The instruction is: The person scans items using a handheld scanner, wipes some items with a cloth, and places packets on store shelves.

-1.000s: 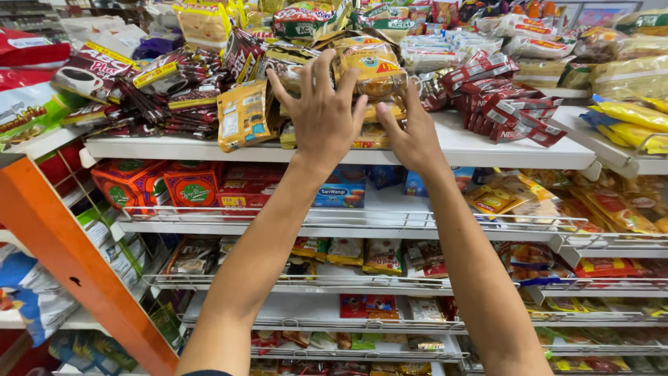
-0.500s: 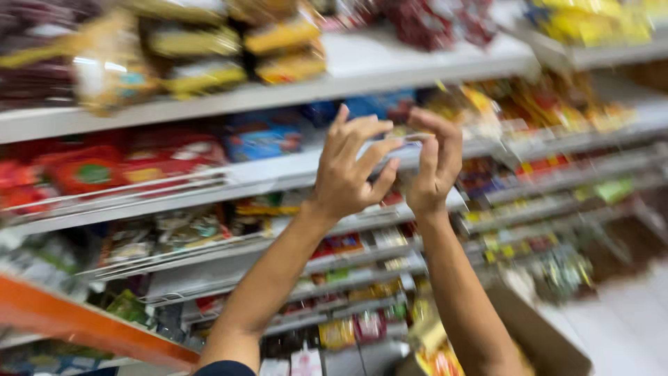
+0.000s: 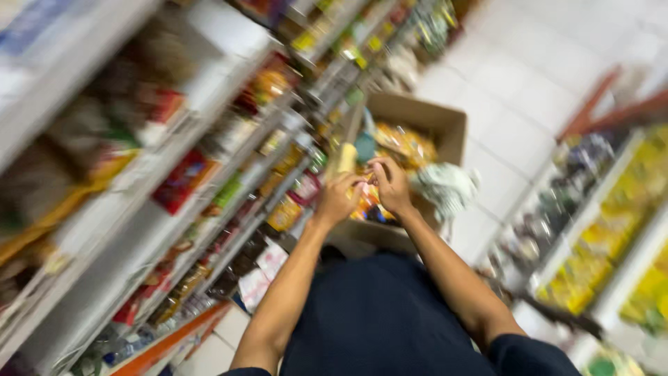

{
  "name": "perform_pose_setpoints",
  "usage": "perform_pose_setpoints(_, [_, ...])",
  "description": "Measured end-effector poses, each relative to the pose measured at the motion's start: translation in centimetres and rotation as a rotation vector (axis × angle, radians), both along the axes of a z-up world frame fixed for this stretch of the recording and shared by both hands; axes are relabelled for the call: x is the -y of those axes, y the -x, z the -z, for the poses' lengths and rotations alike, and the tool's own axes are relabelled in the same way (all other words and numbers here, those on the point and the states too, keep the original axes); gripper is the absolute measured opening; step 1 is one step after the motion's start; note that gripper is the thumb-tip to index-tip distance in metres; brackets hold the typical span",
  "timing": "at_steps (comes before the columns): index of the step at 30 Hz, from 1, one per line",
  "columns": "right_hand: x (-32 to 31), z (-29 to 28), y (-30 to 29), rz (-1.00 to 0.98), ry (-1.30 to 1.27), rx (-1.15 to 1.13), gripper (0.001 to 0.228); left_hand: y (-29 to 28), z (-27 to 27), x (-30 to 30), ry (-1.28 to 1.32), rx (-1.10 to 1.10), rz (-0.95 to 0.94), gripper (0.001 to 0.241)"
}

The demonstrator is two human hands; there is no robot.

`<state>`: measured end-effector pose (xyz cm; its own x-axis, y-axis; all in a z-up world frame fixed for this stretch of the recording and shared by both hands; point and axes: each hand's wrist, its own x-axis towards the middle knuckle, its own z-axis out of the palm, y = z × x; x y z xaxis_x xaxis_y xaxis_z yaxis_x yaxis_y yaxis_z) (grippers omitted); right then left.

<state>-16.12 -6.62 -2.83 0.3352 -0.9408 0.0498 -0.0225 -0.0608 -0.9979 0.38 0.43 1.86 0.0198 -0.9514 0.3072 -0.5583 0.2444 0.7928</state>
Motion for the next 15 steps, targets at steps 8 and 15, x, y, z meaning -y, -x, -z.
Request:
perform_pose_setpoints(8, [-2.1,12.2,10.0,-0.043,-0.061,-0.37,0.023,3.9,10.7,-2.4,-0.253,0.233,-0.057,0.022])
perform_pose_setpoints(15, [-1.5,17.6,11.9,-0.303,-0.144,-0.605,0.035,5.0,12.3,-1.1,-0.391,0.292,-0.193,0.026])
